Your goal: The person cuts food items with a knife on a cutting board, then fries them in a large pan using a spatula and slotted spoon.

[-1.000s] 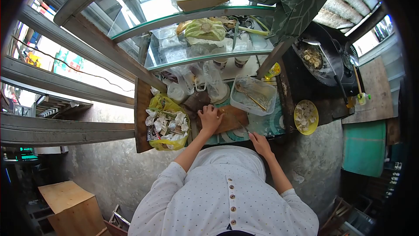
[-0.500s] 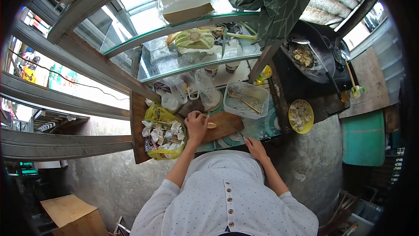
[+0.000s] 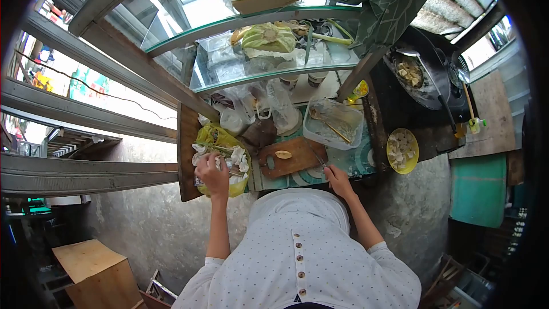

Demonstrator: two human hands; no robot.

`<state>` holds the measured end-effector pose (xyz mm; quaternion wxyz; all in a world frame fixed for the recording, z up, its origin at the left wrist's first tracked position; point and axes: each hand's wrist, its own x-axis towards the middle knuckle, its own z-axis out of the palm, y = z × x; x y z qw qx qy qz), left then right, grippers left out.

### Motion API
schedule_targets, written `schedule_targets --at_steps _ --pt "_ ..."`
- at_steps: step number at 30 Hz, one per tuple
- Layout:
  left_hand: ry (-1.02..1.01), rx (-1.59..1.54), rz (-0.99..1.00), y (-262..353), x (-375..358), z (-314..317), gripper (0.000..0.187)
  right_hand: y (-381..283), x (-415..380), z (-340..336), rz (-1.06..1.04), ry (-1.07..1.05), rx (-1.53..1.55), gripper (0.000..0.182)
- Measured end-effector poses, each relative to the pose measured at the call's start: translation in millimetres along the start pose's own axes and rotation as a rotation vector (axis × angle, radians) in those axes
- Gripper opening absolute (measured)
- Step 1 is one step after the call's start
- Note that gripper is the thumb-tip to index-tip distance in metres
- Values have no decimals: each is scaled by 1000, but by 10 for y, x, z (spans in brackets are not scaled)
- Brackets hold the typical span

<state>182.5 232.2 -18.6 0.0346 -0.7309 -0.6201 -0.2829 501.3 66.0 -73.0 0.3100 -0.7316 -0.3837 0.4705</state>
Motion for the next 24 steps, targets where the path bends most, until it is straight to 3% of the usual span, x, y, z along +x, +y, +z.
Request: schedule_targets --at_steps 2,4,6,12,22,24 --pt "-147 -231 54 174 -69 83 16 76 61 25 -138 41 -101 31" --pt "-272 -479 111 466 -161 173 19 131 67 85 -140 53 -140 31" --pt "-460 -534 112 673 -337 367 22 126 42 122 -139 71 -176 30" --pt "-477 -486 -55 724 -641 1021 31 -43 -10 219 -66 23 -288 35" --pt "-479 -649 -101 846 -601 1187 22 60 138 417 -135 -17 -238 36" --pt "-518 -768 -232 887 -618 1181 22 104 154 437 -155 -25 -209 37"
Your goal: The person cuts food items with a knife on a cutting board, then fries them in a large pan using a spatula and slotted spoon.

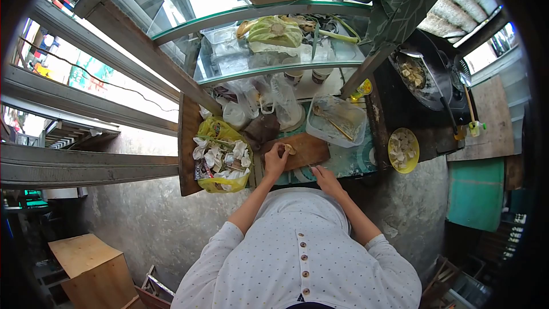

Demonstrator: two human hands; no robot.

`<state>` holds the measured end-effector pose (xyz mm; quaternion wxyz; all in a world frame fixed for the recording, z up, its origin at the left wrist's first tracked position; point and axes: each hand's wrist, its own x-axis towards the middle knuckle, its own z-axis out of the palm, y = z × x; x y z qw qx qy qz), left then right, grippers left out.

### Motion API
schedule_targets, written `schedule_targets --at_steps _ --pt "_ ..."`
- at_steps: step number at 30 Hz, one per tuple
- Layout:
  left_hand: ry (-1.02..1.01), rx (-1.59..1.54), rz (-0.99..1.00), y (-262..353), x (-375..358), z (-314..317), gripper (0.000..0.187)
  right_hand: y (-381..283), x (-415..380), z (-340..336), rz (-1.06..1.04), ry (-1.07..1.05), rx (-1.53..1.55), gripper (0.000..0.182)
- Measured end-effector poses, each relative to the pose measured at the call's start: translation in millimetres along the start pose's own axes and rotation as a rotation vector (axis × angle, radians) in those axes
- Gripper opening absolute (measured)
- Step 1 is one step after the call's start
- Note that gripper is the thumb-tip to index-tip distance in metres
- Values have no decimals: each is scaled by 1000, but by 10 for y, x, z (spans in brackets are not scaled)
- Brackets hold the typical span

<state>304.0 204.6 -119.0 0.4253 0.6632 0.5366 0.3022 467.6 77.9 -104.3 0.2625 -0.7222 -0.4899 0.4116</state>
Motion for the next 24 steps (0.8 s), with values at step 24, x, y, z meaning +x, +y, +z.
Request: schedule_targets --at_steps 24 --pt "-251 -968 -831 -140 -199 -15 37 -152 -285 -227 19 -86 -108 34"
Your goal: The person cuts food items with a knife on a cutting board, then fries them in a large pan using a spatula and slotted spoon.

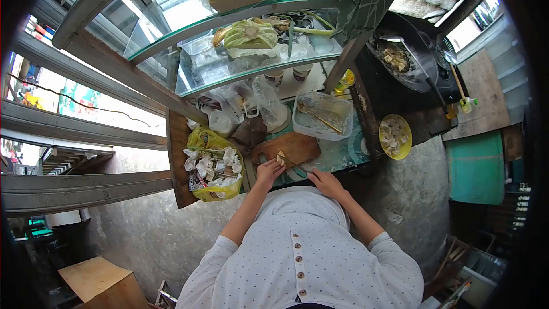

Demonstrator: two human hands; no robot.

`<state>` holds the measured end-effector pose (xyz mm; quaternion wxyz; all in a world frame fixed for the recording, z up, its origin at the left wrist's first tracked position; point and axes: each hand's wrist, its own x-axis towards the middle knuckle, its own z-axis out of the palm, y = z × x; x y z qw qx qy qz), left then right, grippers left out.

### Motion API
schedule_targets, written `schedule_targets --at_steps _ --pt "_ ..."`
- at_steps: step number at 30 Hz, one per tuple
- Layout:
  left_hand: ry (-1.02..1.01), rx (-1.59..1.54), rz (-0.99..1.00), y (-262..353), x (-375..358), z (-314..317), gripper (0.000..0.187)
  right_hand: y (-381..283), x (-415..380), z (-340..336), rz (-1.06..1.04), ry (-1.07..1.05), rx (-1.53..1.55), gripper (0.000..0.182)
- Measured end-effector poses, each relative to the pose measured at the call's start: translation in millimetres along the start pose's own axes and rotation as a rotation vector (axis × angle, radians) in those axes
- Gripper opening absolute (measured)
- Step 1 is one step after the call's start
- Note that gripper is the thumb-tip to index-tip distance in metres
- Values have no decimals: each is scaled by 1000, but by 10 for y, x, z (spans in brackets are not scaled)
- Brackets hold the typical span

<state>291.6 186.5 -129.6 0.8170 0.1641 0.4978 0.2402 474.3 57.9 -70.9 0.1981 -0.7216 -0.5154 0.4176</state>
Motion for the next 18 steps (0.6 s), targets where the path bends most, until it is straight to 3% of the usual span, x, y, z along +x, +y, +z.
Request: schedule_targets --at_steps 6,8,12,15,17,18 --pt "13 -29 18 -24 25 -14 35 -19 -18 -4 37 26 28 32" --pt "48 6 48 -32 -3 24 36 26 52 104 -66 292 -28 28" --pt "83 53 90 -61 -58 70 37 -119 243 73 -152 317 -67 30" --pt "80 45 85 -52 -50 64 38 -197 264 -102 -330 448 -82 26" --pt "67 26 86 -47 -47 43 38 -196 171 -556 -257 613 -78 17" --pt "61 6 82 -44 -37 43 37 -122 162 -898 -264 846 -225 9"
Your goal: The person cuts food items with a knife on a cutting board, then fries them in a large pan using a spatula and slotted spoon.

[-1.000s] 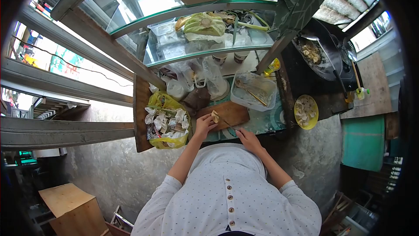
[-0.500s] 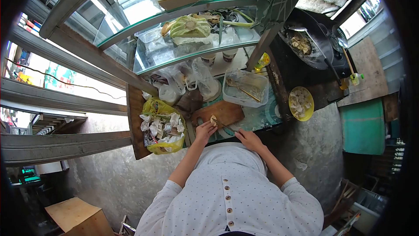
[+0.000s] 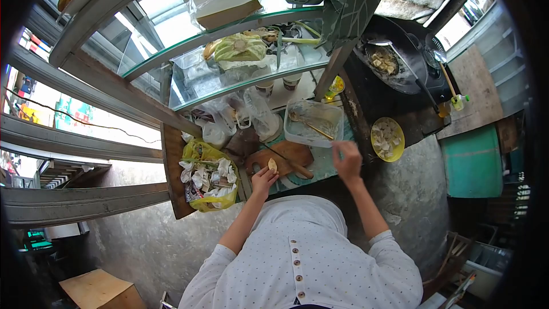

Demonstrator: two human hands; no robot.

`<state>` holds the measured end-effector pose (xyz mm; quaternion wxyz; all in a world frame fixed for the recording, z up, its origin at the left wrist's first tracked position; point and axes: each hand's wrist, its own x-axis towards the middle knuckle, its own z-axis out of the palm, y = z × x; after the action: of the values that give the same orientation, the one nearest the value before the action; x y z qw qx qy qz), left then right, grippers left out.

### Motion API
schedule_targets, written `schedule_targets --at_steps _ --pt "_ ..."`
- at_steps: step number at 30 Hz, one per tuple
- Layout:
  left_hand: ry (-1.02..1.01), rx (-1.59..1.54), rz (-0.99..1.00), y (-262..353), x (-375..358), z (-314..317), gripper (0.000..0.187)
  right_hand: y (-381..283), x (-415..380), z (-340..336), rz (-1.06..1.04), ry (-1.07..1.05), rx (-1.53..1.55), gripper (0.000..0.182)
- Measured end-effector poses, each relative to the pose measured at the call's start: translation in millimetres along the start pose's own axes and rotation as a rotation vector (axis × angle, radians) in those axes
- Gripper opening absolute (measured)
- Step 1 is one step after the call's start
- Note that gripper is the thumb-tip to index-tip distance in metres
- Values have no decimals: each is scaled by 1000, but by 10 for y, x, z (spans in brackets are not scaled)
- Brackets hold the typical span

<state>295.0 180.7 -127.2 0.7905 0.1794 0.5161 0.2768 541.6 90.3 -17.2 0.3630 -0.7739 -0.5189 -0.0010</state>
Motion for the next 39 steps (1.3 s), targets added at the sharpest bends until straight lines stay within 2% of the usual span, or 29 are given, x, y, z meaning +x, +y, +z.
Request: schedule_targets --at_steps 1,3,5,7,9,10,14,16,21,23,26,30,32,34,36,38,39 --pt "-2 -3 2 -2 7 6 37 205 273 -305 -70 195 -143 12" --pt "-2 45 5 -18 -1 -5 37 739 702 -920 81 397 -540 27" --pt "-12 56 3 -9 -11 -13 38 1537 927 -1325 339 464 -861 55" --pt "-17 56 12 8 -6 -14 38 2148 1035 -1560 497 413 -1131 62" --pt "-25 50 -21 19 -8 -39 38 2499 1092 -1711 664 231 -1064 62" --pt "-25 51 -18 29 -24 -29 38 2573 1120 -1767 692 219 -982 49" --pt "-18 83 -35 41 8 -2 39 2724 1099 -1974 660 124 -1094 38" --pt "-15 101 -47 53 32 14 39 2690 1005 -2101 599 178 -1128 32" --pt "-23 98 -61 94 44 44 41 2728 805 -2364 580 184 -1120 33" --pt "-24 96 -55 94 42 48 41 2744 754 -2395 698 194 -956 33" --pt "-26 92 -51 73 62 39 41 2756 725 -2385 677 237 -823 35" --pt "-27 106 -60 93 59 44 41 2629 730 -2283 625 316 -842 38" --pt "-28 104 -64 96 60 49 40 2230 791 -2117 478 578 -1053 44" --pt "-25 98 -65 100 58 52 40 1674 804 -1860 221 632 -845 46" --pt "-30 93 -59 91 35 54 40 1098 689 -1424 -10 531 -555 36" --pt "-22 108 -53 77 31 52 40 542 423 -890 -137 262 -234 31" --pt "-21 127 -45 77 34 55 40 332 231 -645 -131 96 -231 32"
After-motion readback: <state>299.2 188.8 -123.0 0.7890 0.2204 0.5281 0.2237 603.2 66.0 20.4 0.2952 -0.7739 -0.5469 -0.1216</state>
